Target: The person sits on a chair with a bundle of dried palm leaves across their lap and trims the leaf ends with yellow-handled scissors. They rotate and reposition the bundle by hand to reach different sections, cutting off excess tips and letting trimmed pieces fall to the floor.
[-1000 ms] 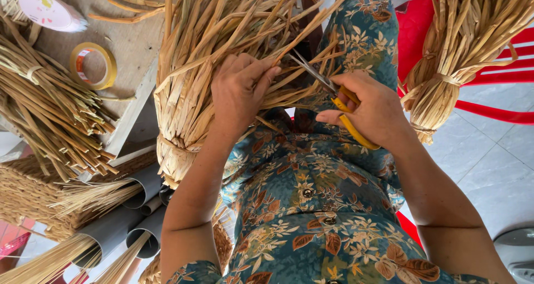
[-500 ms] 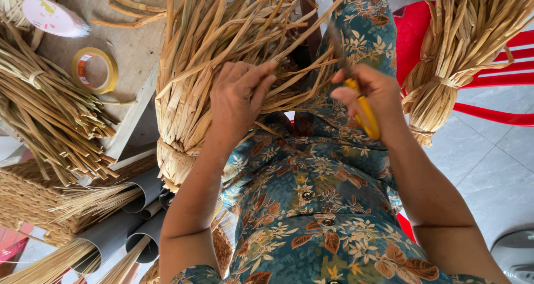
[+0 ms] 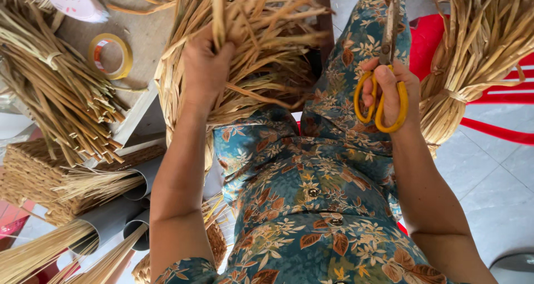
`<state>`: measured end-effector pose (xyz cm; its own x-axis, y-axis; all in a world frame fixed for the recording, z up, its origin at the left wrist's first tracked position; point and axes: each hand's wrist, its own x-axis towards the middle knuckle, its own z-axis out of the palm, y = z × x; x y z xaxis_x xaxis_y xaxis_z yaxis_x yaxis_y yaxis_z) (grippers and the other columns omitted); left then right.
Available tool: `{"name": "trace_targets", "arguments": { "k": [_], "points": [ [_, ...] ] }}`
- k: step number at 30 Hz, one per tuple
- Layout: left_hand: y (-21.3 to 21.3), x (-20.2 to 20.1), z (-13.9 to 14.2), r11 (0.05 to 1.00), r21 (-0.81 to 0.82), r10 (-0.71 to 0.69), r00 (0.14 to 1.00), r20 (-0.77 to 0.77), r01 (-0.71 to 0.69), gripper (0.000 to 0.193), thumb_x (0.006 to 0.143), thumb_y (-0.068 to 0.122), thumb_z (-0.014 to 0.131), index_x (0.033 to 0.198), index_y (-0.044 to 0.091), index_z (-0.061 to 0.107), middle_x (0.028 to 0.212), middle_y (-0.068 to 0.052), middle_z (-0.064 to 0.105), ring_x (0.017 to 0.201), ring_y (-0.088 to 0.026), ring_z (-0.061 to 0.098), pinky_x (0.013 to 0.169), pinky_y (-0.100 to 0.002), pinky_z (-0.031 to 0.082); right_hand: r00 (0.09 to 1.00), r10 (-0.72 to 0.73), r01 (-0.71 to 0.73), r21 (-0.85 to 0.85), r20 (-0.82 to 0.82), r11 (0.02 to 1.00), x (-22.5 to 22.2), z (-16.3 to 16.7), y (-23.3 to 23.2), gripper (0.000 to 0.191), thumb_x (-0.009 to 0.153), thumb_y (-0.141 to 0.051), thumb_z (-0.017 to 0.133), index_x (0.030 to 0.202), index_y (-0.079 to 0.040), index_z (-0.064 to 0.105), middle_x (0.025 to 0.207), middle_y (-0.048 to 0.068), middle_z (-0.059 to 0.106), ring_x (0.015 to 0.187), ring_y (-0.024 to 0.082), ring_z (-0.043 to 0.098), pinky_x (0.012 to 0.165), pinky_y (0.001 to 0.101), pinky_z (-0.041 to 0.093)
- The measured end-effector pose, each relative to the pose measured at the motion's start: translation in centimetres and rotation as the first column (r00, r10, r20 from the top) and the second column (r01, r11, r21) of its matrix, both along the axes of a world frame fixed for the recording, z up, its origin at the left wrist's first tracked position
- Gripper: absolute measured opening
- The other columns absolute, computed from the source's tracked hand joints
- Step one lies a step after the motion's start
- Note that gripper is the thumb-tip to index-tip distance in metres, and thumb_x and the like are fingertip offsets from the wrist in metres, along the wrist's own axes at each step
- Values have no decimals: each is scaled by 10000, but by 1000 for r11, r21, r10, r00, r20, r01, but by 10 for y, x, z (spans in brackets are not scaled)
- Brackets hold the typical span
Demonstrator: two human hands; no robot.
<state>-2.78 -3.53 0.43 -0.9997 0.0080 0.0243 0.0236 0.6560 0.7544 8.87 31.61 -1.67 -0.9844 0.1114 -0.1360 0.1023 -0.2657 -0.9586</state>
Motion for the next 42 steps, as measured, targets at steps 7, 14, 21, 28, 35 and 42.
{"name": "trace_targets", "arguments": {
  "k": [7,14,21,28,35,42],
  "points": [
    [-49,-17,-1,475,879,-151,988,37,40,303,921,-101,654,1212,-36,705,1070,-129,770,950,-185,736,918,-316,599,998,50,-49,46,-23,998,1,1,-1,291,1106,-290,615,1191,-13,640,807,46,609,616,95,555,542,231,440],
    [-63,-13,-5,325,946,-158,985,66,-12,284,918,-84,678,1197,-34,697,1098,-154,758,989,-214,730,959,-346,597,996,86,-85,84,-12,993,0,4,-5,262,1101,-261,621,1191,-16,635,808,39,606,618,86,554,544,227,450],
    [-63,-13,-2,275,961,-197,979,58,-1,274,917,-80,662,1185,-35,692,1125,-158,757,1003,-221,727,972,-363,594,990,139,-136,181,1,974,1,5,-10,247,1085,-244,622,1196,-24,627,794,34,594,623,83,549,541,212,427],
    [-46,-11,-17,307,950,-152,988,-7,54,347,925,-98,670,1264,-25,676,1121,-135,756,1038,-210,720,1014,-339,561,992,121,-110,220,-37,969,2,2,-14,264,1076,-212,618,1267,-30,600,865,28,605,693,76,562,607,215,452],
    [-28,-7,-22,358,932,-126,992,-20,64,253,999,9,704,1251,-4,687,1129,-111,756,1071,-208,734,999,-342,566,955,298,-269,441,4,856,2,-6,-35,583,904,-103,765,1447,-80,554,1009,7,580,883,74,567,755,220,482],
    [-30,-4,-15,390,916,-106,993,-54,92,257,1017,76,737,1267,22,706,1137,-94,742,1056,-188,710,1024,-341,552,959,280,-277,400,53,874,7,-1,-54,716,888,-52,790,1517,-111,452,1034,2,576,940,68,591,838,215,520]
  ]
}}
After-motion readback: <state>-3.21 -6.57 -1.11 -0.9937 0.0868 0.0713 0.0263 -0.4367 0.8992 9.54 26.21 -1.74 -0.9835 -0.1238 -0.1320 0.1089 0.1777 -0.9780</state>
